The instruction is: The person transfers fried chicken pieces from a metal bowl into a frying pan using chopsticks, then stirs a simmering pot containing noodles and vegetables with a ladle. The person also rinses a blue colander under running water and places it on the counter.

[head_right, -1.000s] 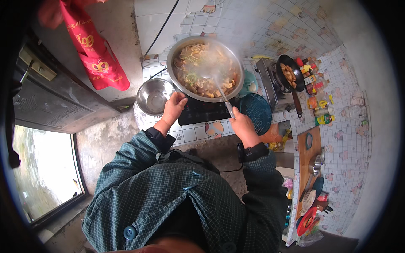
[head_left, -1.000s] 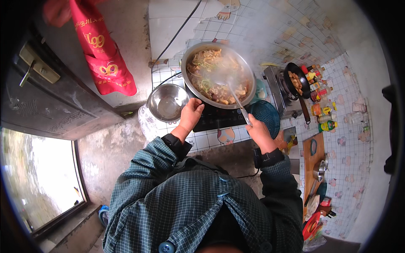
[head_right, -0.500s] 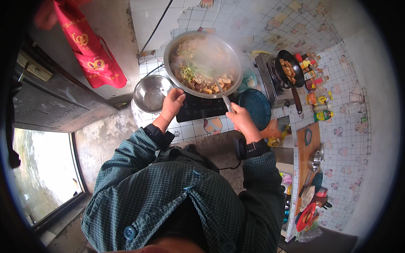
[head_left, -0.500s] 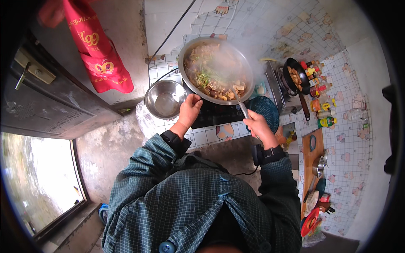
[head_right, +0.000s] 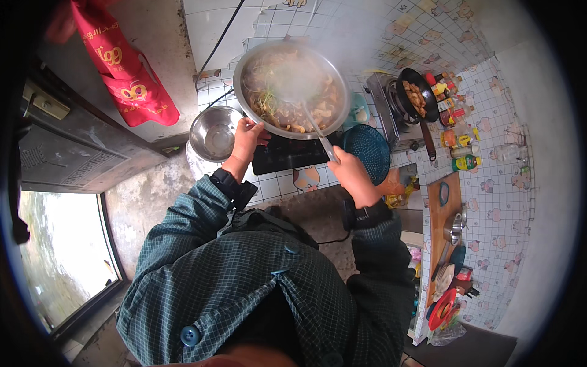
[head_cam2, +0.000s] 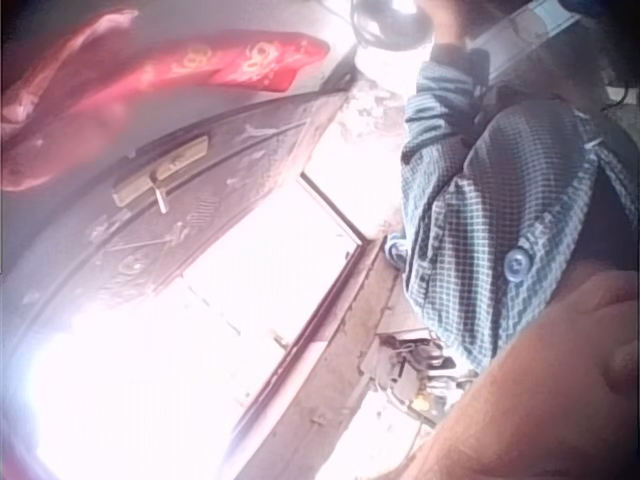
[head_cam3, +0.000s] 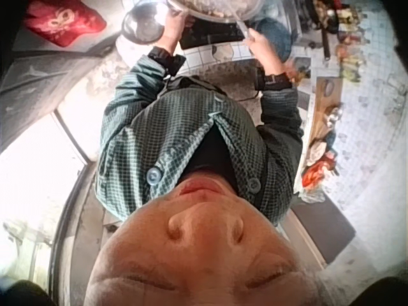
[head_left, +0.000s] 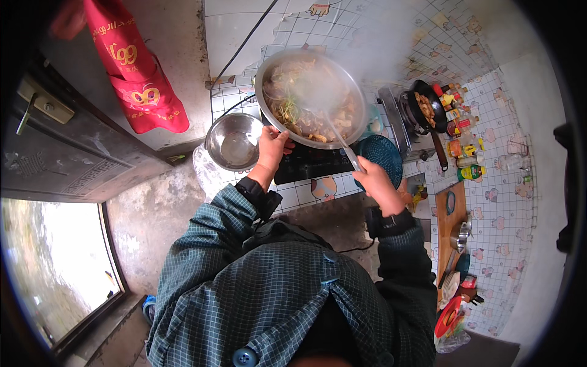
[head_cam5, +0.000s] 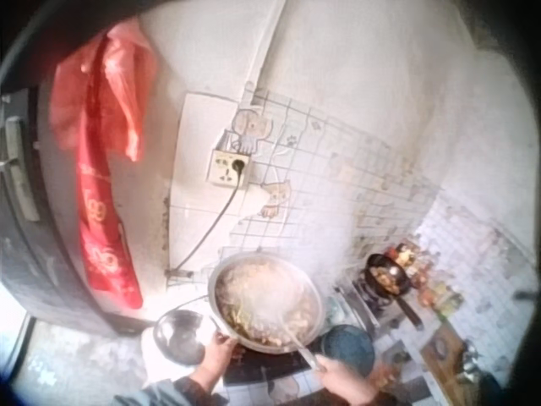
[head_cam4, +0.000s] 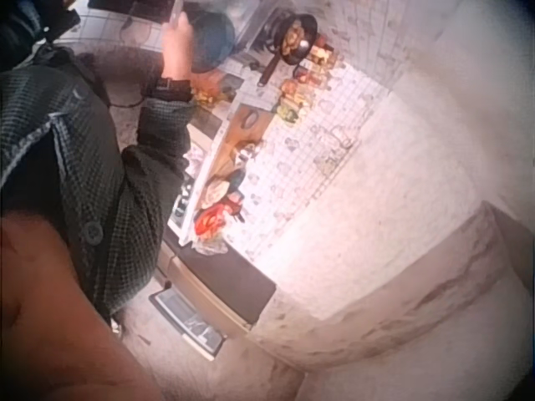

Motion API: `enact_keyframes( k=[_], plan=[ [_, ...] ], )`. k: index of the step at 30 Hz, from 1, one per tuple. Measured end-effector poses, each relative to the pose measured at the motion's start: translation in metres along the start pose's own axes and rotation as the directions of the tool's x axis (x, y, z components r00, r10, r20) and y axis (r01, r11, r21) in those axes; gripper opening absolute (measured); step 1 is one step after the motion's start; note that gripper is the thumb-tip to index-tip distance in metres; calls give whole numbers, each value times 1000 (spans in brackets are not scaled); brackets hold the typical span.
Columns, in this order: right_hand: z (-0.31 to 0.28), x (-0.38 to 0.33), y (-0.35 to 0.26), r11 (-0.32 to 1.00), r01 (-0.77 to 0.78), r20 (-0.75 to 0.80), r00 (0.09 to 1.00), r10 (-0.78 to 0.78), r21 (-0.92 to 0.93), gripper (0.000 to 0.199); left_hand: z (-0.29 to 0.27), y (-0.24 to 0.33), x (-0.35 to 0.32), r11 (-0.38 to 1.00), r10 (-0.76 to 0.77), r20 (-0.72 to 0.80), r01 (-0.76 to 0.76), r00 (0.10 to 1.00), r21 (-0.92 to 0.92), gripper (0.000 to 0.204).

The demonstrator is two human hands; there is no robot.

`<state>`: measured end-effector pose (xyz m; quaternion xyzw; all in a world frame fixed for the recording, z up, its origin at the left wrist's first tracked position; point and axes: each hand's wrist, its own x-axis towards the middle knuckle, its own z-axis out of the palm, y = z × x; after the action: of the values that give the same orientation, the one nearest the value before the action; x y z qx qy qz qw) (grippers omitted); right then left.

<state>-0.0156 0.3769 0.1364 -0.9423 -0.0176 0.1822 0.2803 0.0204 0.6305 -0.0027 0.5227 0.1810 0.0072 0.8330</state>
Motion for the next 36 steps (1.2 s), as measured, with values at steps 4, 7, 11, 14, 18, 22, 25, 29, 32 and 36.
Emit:
enact_keyframes(
  k=[4,7,11,14,18,22,25,29,32,36],
  plan=[
    [7,9,2,1000,15,-37,999,-15,-5,46,3,1,1,1000,-20,20,20,1000,15,22],
    [-26,-28,-47,994,-109,41,993,109,-6,44,-5,1,2,1000,4,-6,-4,1000,-12,21],
    [-32,-47,-33,1000,17,-80,997,-17,-1,46,1,0,3,998,23,-14,-23,1000,-50,20],
    [-18,-41,-47,965,107,-139,980,-143,-238,46,1,0,3,999,13,3,-13,1000,-51,21],
    [4,-22,-19,853,199,-104,954,-281,-482,49,4,3,2,998,5,23,-4,1000,-64,20],
    [-11,-31,-11,763,107,-143,957,-254,-637,50,-4,1,5,1000,2,12,-2,1000,-17,20],
    [-16,-26,6,747,59,-171,958,-228,-663,48,-2,1,5,1000,1,35,0,999,-15,20],
    [3,-2,20,813,67,-198,955,-220,-578,47,1,0,4,1000,10,30,-9,1000,-17,19],
    [-6,-14,7,889,10,-196,974,-112,-458,47,-2,-3,9,1000,24,16,-24,1000,-9,19],
    [-22,-32,20,995,79,-247,965,-91,-58,46,-1,-3,8,999,44,12,-44,999,-29,18]
  ],
)
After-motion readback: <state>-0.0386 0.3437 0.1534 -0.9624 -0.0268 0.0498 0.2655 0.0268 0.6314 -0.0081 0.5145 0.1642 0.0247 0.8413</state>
